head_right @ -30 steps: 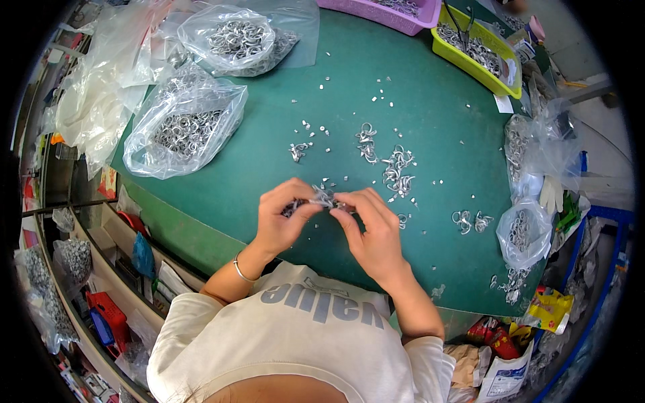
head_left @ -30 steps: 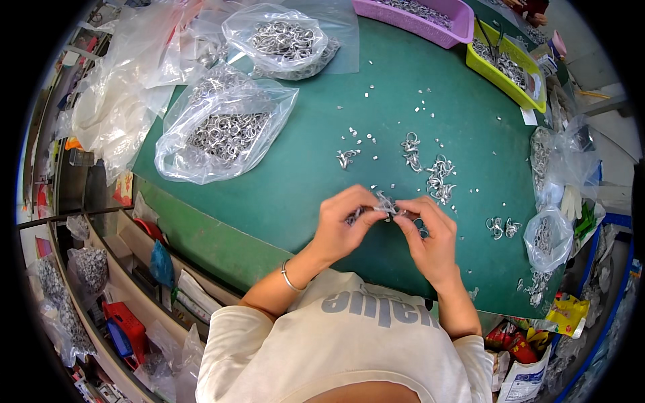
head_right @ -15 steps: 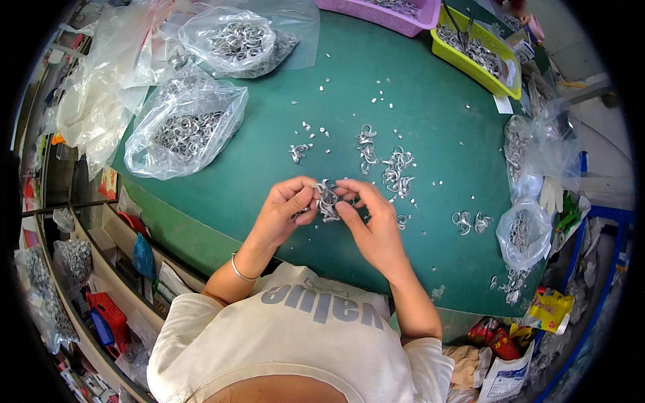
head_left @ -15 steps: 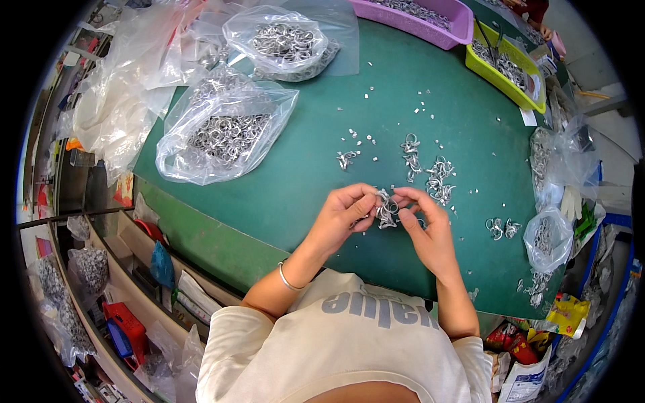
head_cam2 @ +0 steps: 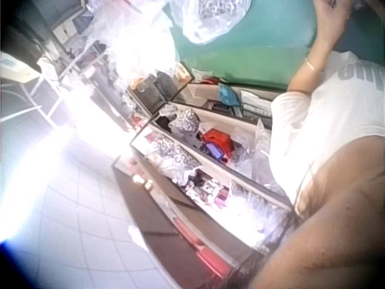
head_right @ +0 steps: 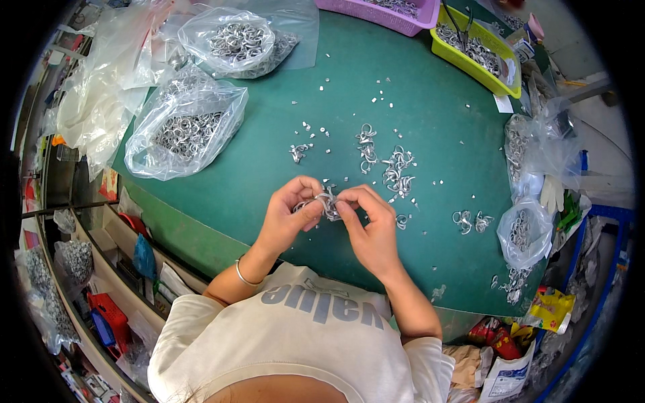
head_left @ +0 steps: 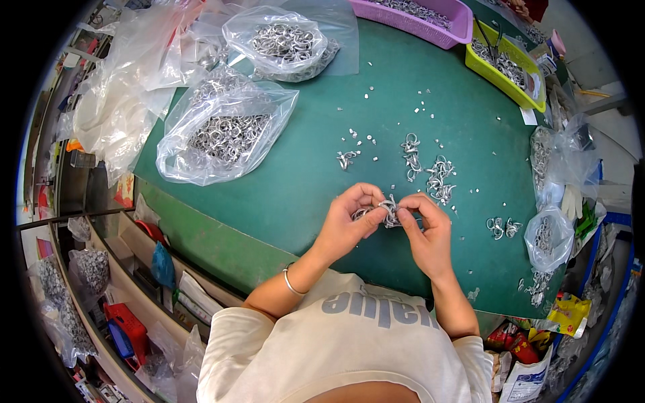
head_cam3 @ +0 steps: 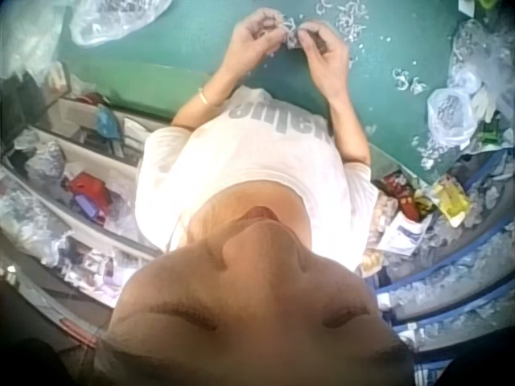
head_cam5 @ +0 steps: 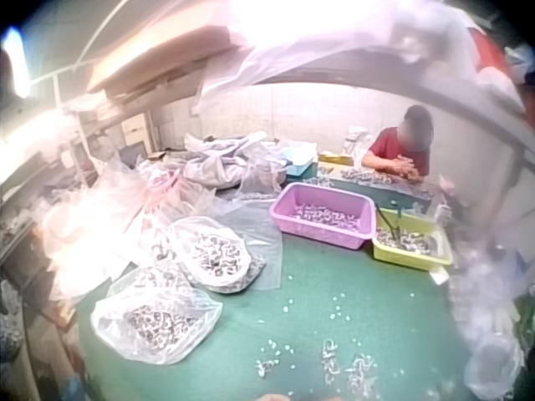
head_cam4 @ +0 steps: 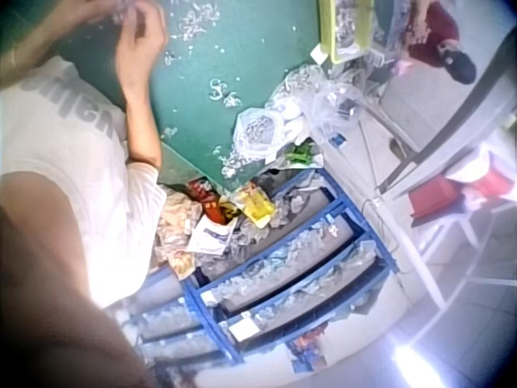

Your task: The person assembles small silver metal rings and white plastic pieces by hand on a green workbench. They pick up individual components, link them together, and place the finished assemblies into a clear plastic bag. The process is repetitive, involving continuous picking, linking, and bagging of the small hardware items.

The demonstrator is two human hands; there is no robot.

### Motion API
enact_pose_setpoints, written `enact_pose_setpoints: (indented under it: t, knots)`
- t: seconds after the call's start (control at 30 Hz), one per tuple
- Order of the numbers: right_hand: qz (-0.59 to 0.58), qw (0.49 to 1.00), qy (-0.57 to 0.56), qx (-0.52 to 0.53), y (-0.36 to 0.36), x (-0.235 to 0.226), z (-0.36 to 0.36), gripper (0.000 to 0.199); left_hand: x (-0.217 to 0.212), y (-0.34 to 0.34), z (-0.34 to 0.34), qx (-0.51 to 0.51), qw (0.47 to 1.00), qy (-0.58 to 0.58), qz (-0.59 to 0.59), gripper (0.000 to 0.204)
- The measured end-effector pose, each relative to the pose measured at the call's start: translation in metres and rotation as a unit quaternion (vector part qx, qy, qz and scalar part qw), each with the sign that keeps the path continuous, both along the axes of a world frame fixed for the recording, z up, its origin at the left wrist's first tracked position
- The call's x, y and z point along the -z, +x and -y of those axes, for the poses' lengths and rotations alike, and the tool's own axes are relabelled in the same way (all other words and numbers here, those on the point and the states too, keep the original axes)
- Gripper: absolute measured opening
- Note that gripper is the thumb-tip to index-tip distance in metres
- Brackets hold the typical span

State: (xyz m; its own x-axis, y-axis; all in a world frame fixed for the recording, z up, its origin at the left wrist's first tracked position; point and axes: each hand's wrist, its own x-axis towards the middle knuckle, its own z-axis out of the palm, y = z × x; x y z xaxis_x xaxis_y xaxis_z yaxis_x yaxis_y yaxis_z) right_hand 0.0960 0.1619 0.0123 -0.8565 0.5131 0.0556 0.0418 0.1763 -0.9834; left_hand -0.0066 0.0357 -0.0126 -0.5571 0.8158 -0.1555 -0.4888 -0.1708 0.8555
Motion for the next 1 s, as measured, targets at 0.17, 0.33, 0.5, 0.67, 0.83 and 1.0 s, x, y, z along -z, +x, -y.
enact_pose_setpoints:
  t: [0.17, 0.33, 0.5, 0.67, 0.83, 1.0]
  knots:
    - [0.007, 0.996, 0.084, 0.001, -0.001, -0.009, 0.0, 0.002, -0.005, -0.002, 0.0, -0.022, 0.995, -0.042, -0.083, 0.018]
    - [-0.009, 0.992, 0.122, 0.017, -0.001, -0.012, 0.006, 0.003, -0.009, 0.008, -0.004, -0.142, 0.912, -0.081, -0.376, 0.018]
    - [-0.019, 0.996, 0.081, 0.01, 0.0, -0.009, 0.005, 0.004, -0.007, 0.009, -0.005, -0.157, 0.904, -0.065, -0.392, 0.022]
    - [0.006, 1.0, 0.011, -0.005, 0.002, -0.004, 0.002, 0.005, -0.006, 0.005, -0.006, -0.145, 0.908, -0.053, -0.389, 0.02]
    - [0.096, 0.969, -0.227, -0.029, 0.004, -0.001, -0.001, 0.009, -0.003, 0.006, -0.005, -0.106, 0.965, -0.076, -0.227, 0.016]
    - [-0.003, 0.987, 0.155, 0.032, -0.002, -0.007, 0.013, 0.018, -0.004, 0.006, -0.006, -0.098, 0.982, -0.108, -0.119, 0.016]
